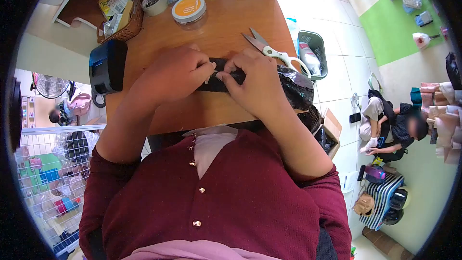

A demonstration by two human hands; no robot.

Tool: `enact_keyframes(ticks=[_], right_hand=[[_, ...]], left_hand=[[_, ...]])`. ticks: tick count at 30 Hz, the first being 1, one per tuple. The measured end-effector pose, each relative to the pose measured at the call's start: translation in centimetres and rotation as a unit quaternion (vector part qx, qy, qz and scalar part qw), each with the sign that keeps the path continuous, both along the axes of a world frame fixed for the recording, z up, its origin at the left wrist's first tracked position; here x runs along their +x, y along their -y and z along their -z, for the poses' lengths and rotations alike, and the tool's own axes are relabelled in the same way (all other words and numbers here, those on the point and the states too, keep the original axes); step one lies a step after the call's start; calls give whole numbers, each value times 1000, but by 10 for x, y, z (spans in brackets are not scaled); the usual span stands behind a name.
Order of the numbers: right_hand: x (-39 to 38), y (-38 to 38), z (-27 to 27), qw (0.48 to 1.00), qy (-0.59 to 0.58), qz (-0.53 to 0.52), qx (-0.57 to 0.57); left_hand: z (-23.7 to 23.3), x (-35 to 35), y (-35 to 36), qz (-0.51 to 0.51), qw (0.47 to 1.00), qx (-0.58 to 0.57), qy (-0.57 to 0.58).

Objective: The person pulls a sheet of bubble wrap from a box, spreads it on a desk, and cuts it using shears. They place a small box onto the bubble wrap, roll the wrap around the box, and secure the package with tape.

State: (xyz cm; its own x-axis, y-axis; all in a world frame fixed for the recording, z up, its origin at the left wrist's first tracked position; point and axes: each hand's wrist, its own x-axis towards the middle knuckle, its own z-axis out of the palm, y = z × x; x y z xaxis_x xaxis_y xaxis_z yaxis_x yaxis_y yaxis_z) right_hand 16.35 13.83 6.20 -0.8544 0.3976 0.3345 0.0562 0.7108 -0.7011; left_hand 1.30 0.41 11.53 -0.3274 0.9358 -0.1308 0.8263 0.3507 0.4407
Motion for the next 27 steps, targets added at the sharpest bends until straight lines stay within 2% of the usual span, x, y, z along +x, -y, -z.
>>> enact_keyframes(ticks=[2,5,13,16,17,19,22,27], right_hand=[[-1,-1,-1,999,-15,-10,-38],[-2,-3,0,999,-17,-12,-34],[-3,-3,-6,999,6,-13,-40],[-5,-4,-5,999,15,-8,-41],[-6,-3,-4,999,17,-2,-45],[-7,0,-4,999,17,10,-38],[-6,4,-7,999,40,26,-19],[-8,5,-9,996,75,35,17]], left_hand=[[-1,1,-1,-11,1000,-18,8],[-1,2,-2,-21,1000,10,6],[-20,-3,-1,-40,992,-110,-46],[-6,-1,6,-51,991,-47,-111],[-2,1,7,-52,991,-48,-111],[2,5,9,-63,981,-33,-179],[4,14,11,-69,977,-21,-201],[5,14,14,-67,982,-10,-176]])
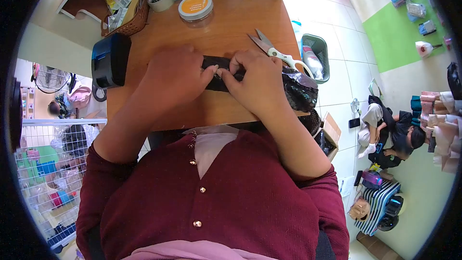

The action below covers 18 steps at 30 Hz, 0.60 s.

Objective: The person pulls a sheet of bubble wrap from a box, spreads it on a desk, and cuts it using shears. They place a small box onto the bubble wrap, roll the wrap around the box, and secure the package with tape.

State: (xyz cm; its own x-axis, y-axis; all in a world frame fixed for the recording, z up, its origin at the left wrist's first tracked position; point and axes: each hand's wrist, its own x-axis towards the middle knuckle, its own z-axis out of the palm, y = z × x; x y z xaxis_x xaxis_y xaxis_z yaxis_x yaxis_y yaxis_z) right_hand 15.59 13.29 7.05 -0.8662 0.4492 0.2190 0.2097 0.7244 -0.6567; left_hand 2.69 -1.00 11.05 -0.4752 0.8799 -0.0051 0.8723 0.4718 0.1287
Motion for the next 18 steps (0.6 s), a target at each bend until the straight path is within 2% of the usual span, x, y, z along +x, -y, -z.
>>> enact_keyframes(ticks=[2,4,5,7,10,13,18], right_hand=[[0,2,-2,1000,25,1,19],[0,4,-1,999,9,-2,34],[0,5,0,999,-5,-5,48],[0,4,2,999,-4,-17,49],[1,4,2,997,3,-31,67],[2,7,0,995,3,-30,100],[1,11,-1,991,-1,-20,131]], left_hand=[[-3,-8,2,9,1000,-4,22],[-7,-18,6,41,993,-15,109],[-4,-23,10,40,993,-15,109],[1,-30,17,110,987,4,120],[1,-24,26,116,987,23,112],[-1,-11,31,55,992,17,110],[0,-4,32,25,993,15,115]])
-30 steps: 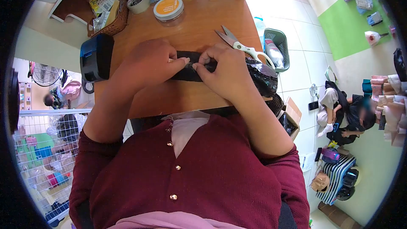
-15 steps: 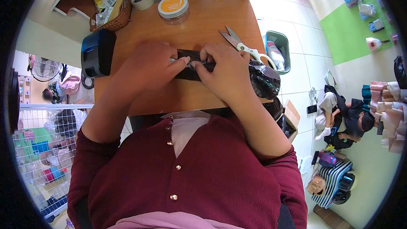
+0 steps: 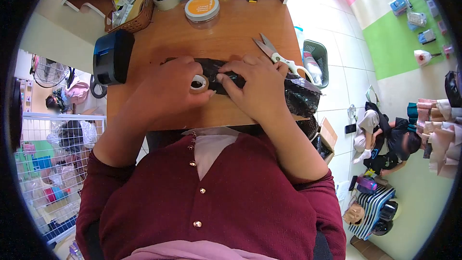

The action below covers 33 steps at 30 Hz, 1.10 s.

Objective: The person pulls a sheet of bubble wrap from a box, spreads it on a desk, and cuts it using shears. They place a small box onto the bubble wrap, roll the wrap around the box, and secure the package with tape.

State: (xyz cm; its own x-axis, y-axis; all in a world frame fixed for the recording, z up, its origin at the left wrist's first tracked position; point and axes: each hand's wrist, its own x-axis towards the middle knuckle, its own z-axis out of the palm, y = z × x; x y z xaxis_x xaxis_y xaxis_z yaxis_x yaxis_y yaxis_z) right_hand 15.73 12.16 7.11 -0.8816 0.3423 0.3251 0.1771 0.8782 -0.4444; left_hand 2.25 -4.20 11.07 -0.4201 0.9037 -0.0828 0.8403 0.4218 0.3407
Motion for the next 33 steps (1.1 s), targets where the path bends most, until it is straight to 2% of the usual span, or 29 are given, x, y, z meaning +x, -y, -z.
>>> enact_keyframes(ticks=[6,14,20,23,25,29,31,33], right_hand=[[-1,5,-2,1000,-9,-12,25],[2,-5,7,990,-74,-111,49],[1,-1,7,994,-56,-95,22],[1,1,4,995,-54,-88,19],[2,0,4,995,-47,-89,20],[2,0,0,996,-25,-84,23],[1,0,0,996,-22,-85,23],[1,-1,1,996,-19,-85,23]], left_hand=[[-1,1,2,-1,1000,-1,17],[-3,-5,5,11,997,5,70],[-11,-4,5,-2,996,-32,82],[-8,-3,7,-14,998,-12,62],[-11,-3,6,-27,996,-59,53],[-8,2,8,-45,997,-56,27],[3,2,11,-7,998,59,-28],[2,9,12,-21,998,59,-13]])
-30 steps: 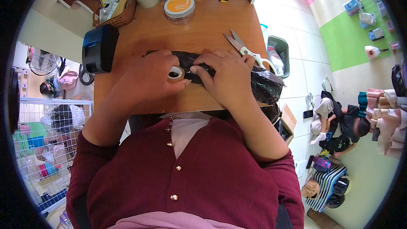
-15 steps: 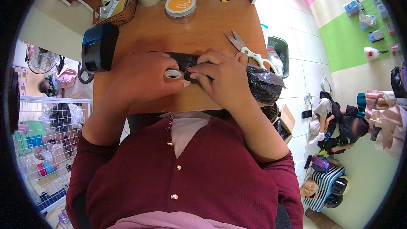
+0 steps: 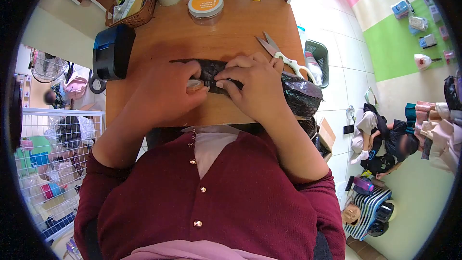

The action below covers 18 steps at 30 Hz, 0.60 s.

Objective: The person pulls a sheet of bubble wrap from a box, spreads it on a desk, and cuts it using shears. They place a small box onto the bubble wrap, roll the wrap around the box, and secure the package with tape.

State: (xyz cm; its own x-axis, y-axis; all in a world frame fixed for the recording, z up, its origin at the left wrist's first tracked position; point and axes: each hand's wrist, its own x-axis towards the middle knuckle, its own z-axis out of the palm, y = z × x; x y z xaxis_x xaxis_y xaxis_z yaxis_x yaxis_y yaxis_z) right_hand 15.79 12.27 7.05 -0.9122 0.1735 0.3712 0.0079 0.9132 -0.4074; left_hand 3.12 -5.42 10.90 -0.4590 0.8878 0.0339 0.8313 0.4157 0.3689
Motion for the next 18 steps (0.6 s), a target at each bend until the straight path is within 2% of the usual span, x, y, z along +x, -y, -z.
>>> enact_keyframes(ticks=[5,7,10,13,18], right_hand=[[-2,0,-3,1000,2,-1,-24],[-4,0,-3,1000,2,6,-23],[-6,0,-2,1000,-3,14,-18],[-6,1,0,1000,-9,15,-7],[-7,-1,1,1000,-13,-8,21]], left_hand=[[6,4,7,-11,1000,25,12],[12,-2,12,25,993,111,12],[17,-3,19,41,985,165,16],[14,0,26,38,988,132,66],[15,6,31,29,988,134,69]])
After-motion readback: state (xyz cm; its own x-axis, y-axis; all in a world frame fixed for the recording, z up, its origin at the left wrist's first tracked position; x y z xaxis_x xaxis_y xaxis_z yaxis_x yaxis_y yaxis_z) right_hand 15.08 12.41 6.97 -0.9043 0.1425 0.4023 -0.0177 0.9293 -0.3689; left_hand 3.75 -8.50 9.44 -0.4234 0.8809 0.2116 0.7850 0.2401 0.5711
